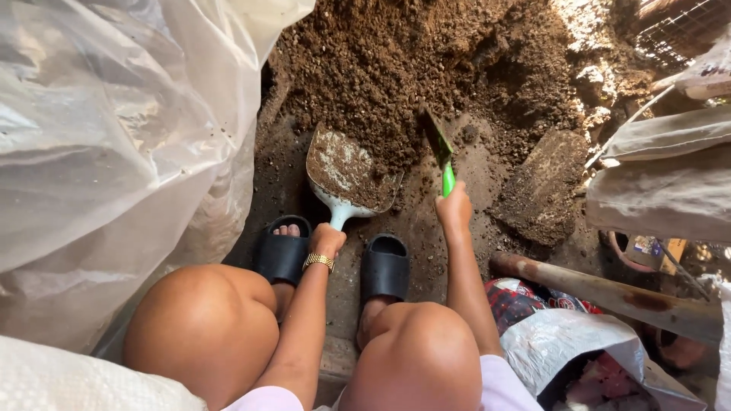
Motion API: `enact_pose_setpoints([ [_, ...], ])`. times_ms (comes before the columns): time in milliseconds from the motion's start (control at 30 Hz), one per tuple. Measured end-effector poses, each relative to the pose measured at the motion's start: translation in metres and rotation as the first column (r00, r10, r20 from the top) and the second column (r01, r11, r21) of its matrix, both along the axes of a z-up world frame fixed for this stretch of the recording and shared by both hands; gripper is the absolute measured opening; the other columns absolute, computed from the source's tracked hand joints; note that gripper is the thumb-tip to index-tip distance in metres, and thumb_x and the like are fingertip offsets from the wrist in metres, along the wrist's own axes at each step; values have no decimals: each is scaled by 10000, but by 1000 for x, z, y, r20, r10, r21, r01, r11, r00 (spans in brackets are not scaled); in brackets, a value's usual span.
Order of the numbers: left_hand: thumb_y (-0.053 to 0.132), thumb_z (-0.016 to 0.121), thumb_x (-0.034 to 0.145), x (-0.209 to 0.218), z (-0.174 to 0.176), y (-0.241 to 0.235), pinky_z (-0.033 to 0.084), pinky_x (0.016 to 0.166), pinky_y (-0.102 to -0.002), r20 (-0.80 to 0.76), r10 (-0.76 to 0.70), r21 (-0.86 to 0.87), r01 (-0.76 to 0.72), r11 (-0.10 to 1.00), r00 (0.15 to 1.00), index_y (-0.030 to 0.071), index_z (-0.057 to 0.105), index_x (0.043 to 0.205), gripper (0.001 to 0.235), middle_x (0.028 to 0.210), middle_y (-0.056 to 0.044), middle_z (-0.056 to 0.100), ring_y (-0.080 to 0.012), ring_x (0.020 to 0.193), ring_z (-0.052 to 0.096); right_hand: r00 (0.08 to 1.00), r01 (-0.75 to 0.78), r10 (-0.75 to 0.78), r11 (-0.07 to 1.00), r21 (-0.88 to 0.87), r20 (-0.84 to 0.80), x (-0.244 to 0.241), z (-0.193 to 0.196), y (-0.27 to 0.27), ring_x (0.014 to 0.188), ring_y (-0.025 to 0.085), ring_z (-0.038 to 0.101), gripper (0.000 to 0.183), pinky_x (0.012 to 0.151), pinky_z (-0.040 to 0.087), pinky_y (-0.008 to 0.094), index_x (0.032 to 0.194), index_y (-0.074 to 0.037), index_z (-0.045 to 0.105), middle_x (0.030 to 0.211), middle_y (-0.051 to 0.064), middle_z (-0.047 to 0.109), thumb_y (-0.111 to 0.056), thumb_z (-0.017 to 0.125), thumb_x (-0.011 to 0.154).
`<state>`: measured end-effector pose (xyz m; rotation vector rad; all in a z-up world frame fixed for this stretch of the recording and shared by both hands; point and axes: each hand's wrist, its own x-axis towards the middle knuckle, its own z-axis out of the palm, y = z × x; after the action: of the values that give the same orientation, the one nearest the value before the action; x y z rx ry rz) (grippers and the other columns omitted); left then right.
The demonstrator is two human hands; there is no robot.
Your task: The person scoops soil from a large pile using a small green trowel and transfers it into a white dustpan held in the left hand. The person then pours the soil from the dustpan into a white sack and repeats the scooping process.
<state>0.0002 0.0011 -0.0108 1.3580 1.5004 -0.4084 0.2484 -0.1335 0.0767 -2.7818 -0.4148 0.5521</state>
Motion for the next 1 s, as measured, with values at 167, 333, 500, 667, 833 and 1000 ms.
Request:
enact_pose_setpoints([
  [167, 105, 618, 777, 2, -5, 1, 591, 521, -356, 0, 6, -6, -6, 1000, 1000, -22, 701, 1280, 525, 861, -160, 738, -252, 507, 701, 998, -14, 13, 1000, -11, -67, -19, 5, 33, 1001, 506, 697, 421, 826, 566, 612, 1260, 15, 444, 1057, 355, 680, -96, 608, 889],
  [333, 98, 621, 788, 2, -5, 2, 586, 508, -355, -4, -4, -1, 4, 1000, 1000, -42, 694, 1281, 517, 866, -176, 739, -248, 493, 693, 988, -92, 74, 987, -131, -136, -36, -2, 14, 1006, 467, 712, 541, 835, 577, 591, 1389, 40, 378, 1074, 340, 683, -93, 602, 914],
  [500, 100, 616, 795, 3, -2, 3, 599, 536, -354, -19, -29, 6, 29, 1000, 999, -30, 692, 1284, 512, 911, -168, 751, -244, 524, 709, 987, -152, 134, 958, -244, -88, 11, -2, -18, 1005, 477, 708, 420, 834, 569, 601, 1239, -13, 488, 1050, 297, 693, -156, 638, 873],
  [667, 100, 581, 804, 4, -1, 5, 606, 569, -372, -9, -58, 32, 58, 998, 998, -18, 707, 1260, 488, 835, -132, 740, -232, 508, 702, 984, -114, 96, 986, -118, -148, -32, 13, 27, 1045, 468, 699, 471, 874, 565, 591, 1297, 1, 457, 1088, 314, 684, -159, 633, 890],
  [833, 110, 561, 821, 5, 4, 9, 607, 587, -391, 23, -68, 54, 67, 996, 997, -14, 707, 1256, 476, 826, -135, 741, -255, 515, 710, 968, -151, 132, 986, -74, -211, -37, 9, 21, 1056, 490, 688, 566, 875, 553, 627, 1413, 56, 372, 1110, 344, 668, -153, 602, 939],
  [1000, 157, 550, 857, 30, 54, 25, 613, 802, -505, 32, -107, 71, 104, 992, 994, 48, 701, 1293, 474, 1015, -157, 773, -354, 858, 775, 978, -134, 118, 988, -82, -175, -43, 67, 18, 1084, 483, 682, 433, 899, 549, 607, 1285, -10, 461, 1124, 323, 676, -169, 612, 912],
])
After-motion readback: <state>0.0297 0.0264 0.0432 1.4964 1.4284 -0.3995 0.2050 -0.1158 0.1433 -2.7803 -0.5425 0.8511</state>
